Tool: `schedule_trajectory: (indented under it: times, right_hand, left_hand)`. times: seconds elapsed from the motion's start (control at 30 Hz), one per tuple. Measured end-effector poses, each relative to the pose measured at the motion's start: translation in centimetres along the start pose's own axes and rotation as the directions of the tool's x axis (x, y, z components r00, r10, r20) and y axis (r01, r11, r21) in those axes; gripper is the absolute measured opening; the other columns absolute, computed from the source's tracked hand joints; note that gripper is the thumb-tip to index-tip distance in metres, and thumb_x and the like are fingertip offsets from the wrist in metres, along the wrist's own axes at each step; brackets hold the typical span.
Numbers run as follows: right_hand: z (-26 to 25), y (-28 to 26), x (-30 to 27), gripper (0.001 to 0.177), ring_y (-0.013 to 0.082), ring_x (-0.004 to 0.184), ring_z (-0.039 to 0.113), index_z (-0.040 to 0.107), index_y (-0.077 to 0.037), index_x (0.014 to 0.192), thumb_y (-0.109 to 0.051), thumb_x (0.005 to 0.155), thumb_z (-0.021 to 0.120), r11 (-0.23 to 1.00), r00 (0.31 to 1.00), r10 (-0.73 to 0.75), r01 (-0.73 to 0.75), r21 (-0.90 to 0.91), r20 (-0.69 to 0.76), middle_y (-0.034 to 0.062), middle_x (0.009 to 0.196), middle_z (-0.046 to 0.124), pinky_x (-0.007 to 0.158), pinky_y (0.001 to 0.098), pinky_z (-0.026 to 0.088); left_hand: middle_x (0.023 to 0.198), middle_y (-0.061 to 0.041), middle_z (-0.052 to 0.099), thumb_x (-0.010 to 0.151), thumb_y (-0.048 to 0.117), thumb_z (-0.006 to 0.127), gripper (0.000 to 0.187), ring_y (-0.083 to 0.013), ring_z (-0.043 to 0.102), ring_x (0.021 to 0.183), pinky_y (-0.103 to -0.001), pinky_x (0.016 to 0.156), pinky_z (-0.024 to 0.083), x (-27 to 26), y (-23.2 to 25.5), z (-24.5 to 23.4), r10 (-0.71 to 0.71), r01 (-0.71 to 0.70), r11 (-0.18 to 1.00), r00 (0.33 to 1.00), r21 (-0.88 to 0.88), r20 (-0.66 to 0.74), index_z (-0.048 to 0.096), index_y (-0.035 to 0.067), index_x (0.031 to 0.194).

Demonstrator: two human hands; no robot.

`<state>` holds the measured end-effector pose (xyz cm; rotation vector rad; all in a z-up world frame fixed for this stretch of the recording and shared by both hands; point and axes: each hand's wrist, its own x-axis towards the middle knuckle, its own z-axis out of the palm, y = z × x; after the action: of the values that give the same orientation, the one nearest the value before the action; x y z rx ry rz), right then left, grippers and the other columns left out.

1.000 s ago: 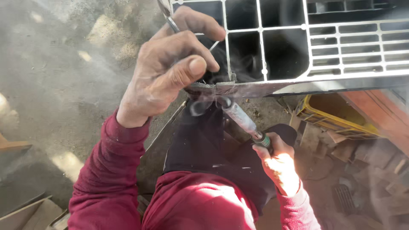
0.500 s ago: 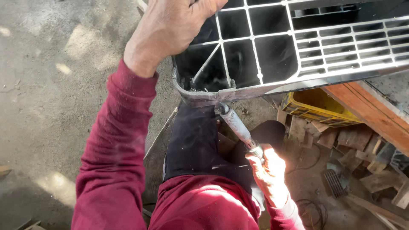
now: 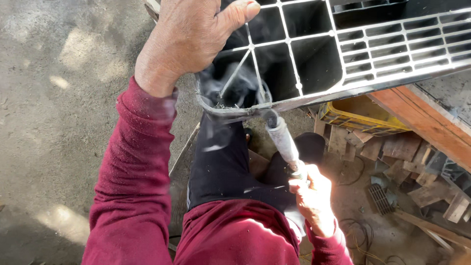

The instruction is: The person uses a soldering iron to melt and fuse the seams of a black plastic crate. They hold the crate steady with one hand while applying the hot tool to the edges, generating smoke as the plastic melts.

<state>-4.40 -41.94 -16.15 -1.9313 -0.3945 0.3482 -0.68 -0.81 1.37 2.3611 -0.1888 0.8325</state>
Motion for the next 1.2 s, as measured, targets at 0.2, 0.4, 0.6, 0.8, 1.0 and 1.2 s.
schedule_trajectory:
  times: [0.2,0.4,0.6,0.8,1.0,1.2]
  right_hand:
    - [0.8,1.6,0.5,0.015,0.0055,0.061,0.054,0.068,0.002,0.101,-0.008,0.090,0.068,0.986,0.996,0.074,-0.081,0.148,0.052,0.0023,0.077,0.063,0.053,0.0240,0.044]
    - [-0.4,-2.1,2.6,0.023,0.0040,0.061,0.058,0.067,0.000,0.103,-0.015,0.088,0.076,0.922,0.956,-0.268,0.289,-0.256,0.116,0.0026,0.076,0.067,0.056,0.0224,0.048]
    - [-0.8,-3.3,3.0,0.017,0.0071,0.066,0.055,0.067,-0.001,0.102,-0.013,0.092,0.075,0.958,0.961,-0.261,0.246,0.146,0.093,0.0040,0.086,0.066,0.059,0.0221,0.046]
    - [-0.5,-3.6,2.4,0.018,0.0075,0.067,0.056,0.067,-0.002,0.100,-0.017,0.093,0.074,0.931,0.936,-0.342,0.349,-0.106,0.076,0.0029,0.081,0.065,0.060,0.0238,0.046]
    - [-0.4,-3.4,2.1,0.023,0.0078,0.064,0.052,0.067,-0.002,0.101,-0.021,0.091,0.075,0.946,0.961,-0.272,0.277,-0.170,0.055,0.0023,0.077,0.063,0.057,0.0243,0.043]
    - [0.3,-2.7,2.1,0.026,0.0049,0.067,0.052,0.066,-0.002,0.105,-0.022,0.092,0.076,0.969,0.968,-0.246,0.243,0.042,0.059,0.0004,0.081,0.065,0.059,0.0218,0.043]
  left_hand:
    - [0.077,-0.008,0.052,0.116,0.028,0.065,0.032,-0.0227,0.050,0.066,-0.039,0.062,0.040,-0.2,-0.3,0.0,0.070,-0.070,0.998,0.997,0.005,-0.026,0.063,0.001,0.098]
    - [0.070,-0.010,0.049,0.112,0.028,0.069,0.034,-0.0243,0.049,0.061,-0.041,0.057,0.040,0.1,0.2,0.0,0.007,-0.007,1.000,1.000,0.020,-0.013,0.061,-0.001,0.095]
    - [0.077,-0.009,0.054,0.114,0.026,0.068,0.031,-0.0237,0.052,0.067,-0.040,0.063,0.041,-0.1,-0.3,0.2,0.039,-0.038,0.997,0.999,0.061,-0.013,0.062,0.001,0.095]
    - [0.076,-0.010,0.055,0.110,0.023,0.066,0.028,-0.0232,0.053,0.065,-0.039,0.060,0.041,0.1,-0.3,0.3,0.066,-0.065,0.997,0.997,0.028,-0.029,0.062,-0.001,0.095]
    - [0.070,-0.005,0.043,0.114,0.029,0.066,0.038,-0.0178,0.043,0.060,-0.037,0.056,0.035,-0.3,-0.6,0.5,-0.056,0.057,0.998,0.998,-0.036,0.029,0.058,0.001,0.090]
    - [0.068,-0.003,0.040,0.114,0.029,0.066,0.040,-0.0167,0.040,0.058,-0.036,0.054,0.033,-0.2,-0.7,0.6,-0.021,0.021,1.000,1.000,0.021,0.018,0.057,0.002,0.086]
